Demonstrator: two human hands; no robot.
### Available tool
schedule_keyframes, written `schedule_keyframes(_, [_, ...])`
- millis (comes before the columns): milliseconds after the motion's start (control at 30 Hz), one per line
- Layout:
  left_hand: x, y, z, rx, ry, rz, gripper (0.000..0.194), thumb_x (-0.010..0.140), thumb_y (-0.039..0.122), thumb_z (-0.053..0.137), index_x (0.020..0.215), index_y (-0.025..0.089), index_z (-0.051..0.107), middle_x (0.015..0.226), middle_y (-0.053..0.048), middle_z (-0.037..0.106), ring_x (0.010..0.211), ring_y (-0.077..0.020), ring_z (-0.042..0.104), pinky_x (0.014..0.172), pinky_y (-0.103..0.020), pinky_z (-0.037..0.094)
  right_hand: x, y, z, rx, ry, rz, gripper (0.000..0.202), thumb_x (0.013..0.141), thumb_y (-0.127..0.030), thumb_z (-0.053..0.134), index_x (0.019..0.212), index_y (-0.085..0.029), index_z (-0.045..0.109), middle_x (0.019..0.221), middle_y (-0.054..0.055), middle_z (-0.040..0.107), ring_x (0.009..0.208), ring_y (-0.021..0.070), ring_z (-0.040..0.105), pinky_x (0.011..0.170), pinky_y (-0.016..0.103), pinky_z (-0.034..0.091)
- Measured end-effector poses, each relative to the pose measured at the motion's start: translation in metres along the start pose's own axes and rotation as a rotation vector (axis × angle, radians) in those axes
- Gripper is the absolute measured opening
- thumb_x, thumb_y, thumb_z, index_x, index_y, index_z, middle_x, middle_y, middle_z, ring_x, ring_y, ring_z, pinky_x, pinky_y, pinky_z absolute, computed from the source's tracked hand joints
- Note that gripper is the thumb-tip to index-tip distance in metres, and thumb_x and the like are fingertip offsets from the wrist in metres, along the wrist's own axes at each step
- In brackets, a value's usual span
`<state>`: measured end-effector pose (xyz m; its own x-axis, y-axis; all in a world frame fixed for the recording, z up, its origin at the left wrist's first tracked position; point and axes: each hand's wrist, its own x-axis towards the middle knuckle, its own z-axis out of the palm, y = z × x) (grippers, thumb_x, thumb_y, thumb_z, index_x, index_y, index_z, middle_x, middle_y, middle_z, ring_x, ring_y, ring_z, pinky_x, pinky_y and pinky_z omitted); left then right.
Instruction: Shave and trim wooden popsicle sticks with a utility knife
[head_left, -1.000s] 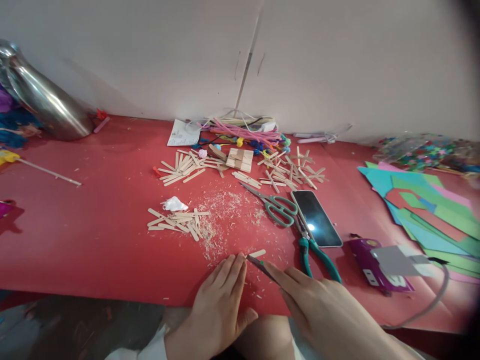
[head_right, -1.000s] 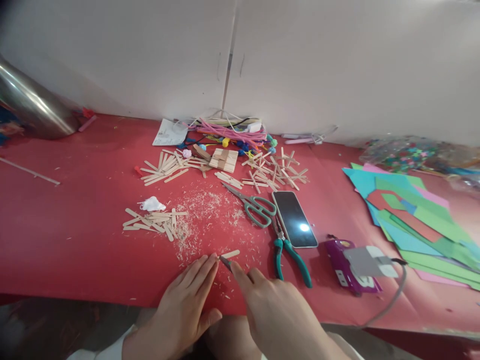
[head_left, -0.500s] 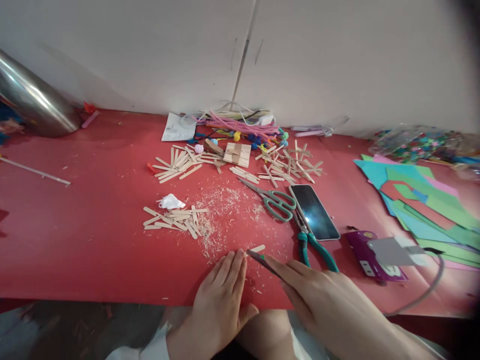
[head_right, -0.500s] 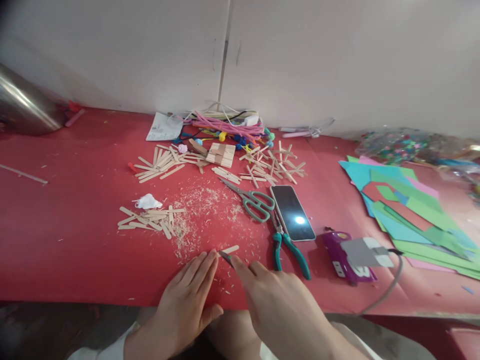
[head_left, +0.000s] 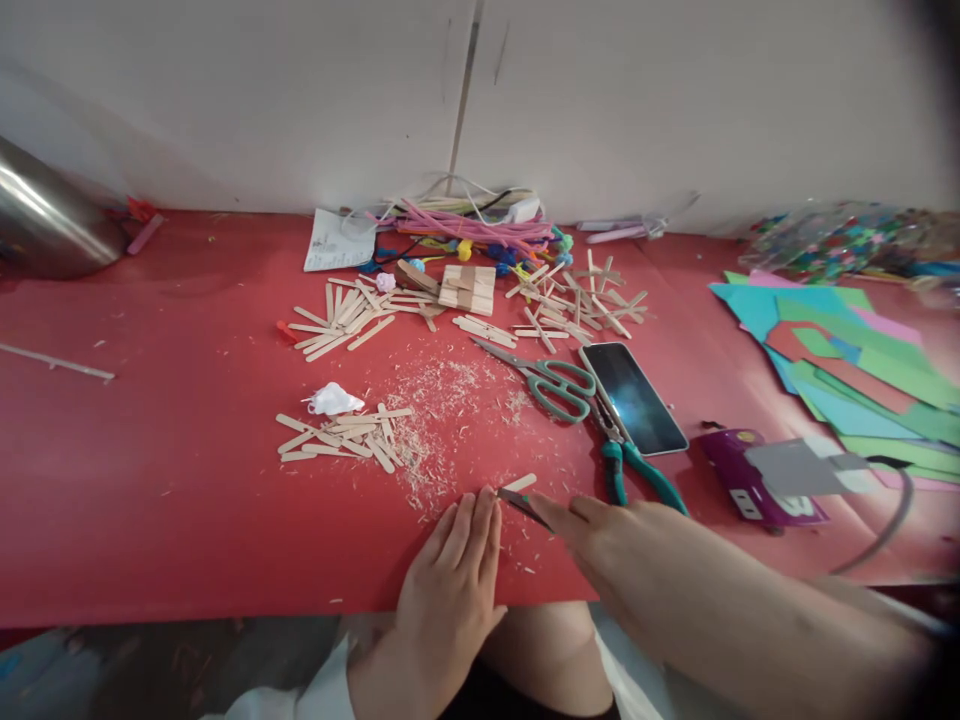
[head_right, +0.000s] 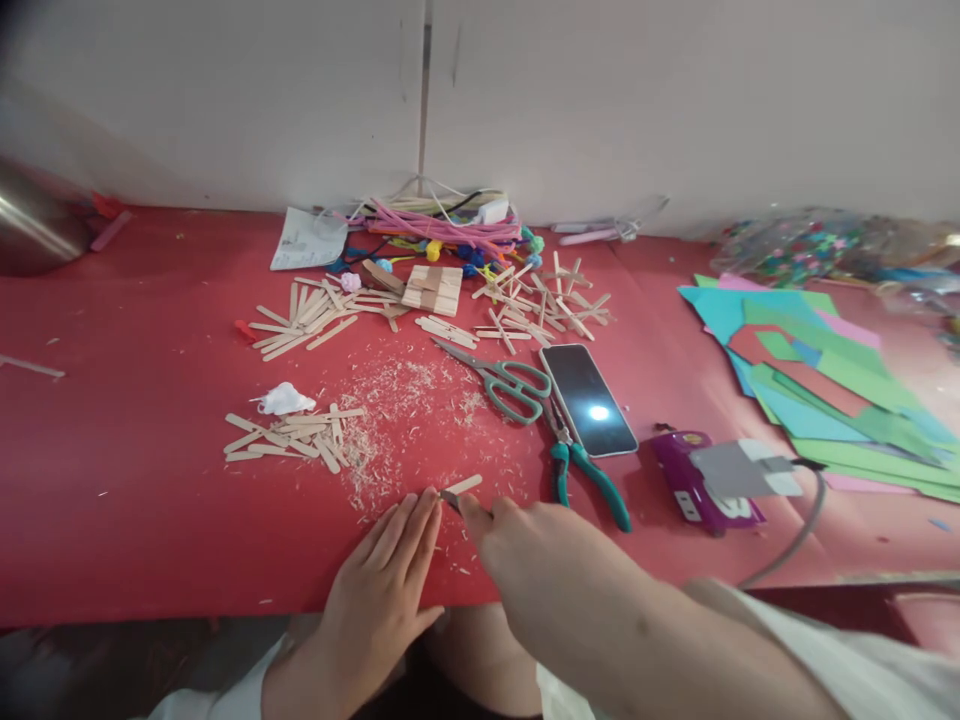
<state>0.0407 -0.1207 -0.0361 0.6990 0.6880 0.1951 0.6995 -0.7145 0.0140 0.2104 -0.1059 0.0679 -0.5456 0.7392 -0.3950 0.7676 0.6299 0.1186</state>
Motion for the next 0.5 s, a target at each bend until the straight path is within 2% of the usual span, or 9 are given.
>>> schedule_keyframes(100, [0.000, -0.001, -0.001, -0.010, -0.004, 0.018, 0.088, 0.057, 0.050, 0.073, 0.127, 0.006, 0.044, 0.138, -0.009, 0.035, 0.121, -0.0236, 0.039, 0.097, -0.030, 0.038, 0.010, 0.002, -0.008, 0.027, -0.076, 0.003, 0.045, 0.056, -0.005, 0.055, 0.099, -0.015, 0.065, 0.087, 0.009, 0.069, 0.059, 0.0189, 0.062, 0.043, 0.028, 0.043])
schedule_keyframes(233, [0.001, -0.003, -0.001, -0.024, -0.010, 0.022, 0.089, 0.057, 0.050, 0.072, 0.127, 0.004, 0.044, 0.137, -0.011, 0.035, 0.120, -0.0240, 0.040, 0.096, -0.030, 0.040, 0.019, 0.003, -0.018, 0.064, -0.154, 0.006, 0.034, 0.057, -0.004, 0.056, 0.086, -0.017, 0.067, 0.083, 0.008, 0.068, 0.059, 0.0191, 0.062, 0.044, 0.028, 0.042])
schedule_keyframes(333, [0.002, -0.003, -0.002, -0.036, -0.018, 0.026, 0.089, 0.057, 0.050, 0.072, 0.127, 0.004, 0.043, 0.137, -0.011, 0.036, 0.119, -0.0242, 0.041, 0.096, -0.029, 0.041, 0.018, 0.001, -0.017, 0.037, -0.133, -0.006, 0.030, 0.058, -0.004, 0.056, 0.082, -0.017, 0.067, 0.086, 0.008, 0.067, 0.061, 0.0185, 0.062, 0.045, 0.028, 0.041])
schedule_keyframes(400, [0.002, -0.003, -0.003, -0.039, -0.039, 0.030, 0.087, 0.060, 0.049, 0.071, 0.128, 0.004, 0.042, 0.137, -0.011, 0.037, 0.120, -0.0244, 0.040, 0.097, -0.030, 0.040, 0.013, -0.004, -0.011, -0.033, -0.087, -0.038, 0.033, 0.058, -0.004, 0.056, 0.087, -0.015, 0.067, 0.087, 0.009, 0.066, 0.062, 0.0192, 0.061, 0.044, 0.029, 0.039])
schedule_keyframes(500, [0.002, -0.003, -0.005, -0.048, -0.072, 0.023, 0.082, 0.065, 0.047, 0.068, 0.129, 0.004, 0.040, 0.137, -0.012, 0.037, 0.122, -0.0239, 0.038, 0.099, -0.031, 0.038, 0.003, -0.017, 0.000, -0.165, -0.031, -0.058, 0.039, 0.059, -0.003, 0.054, 0.096, -0.013, 0.065, 0.075, 0.008, 0.064, 0.056, 0.0187, 0.057, 0.035, 0.028, 0.030])
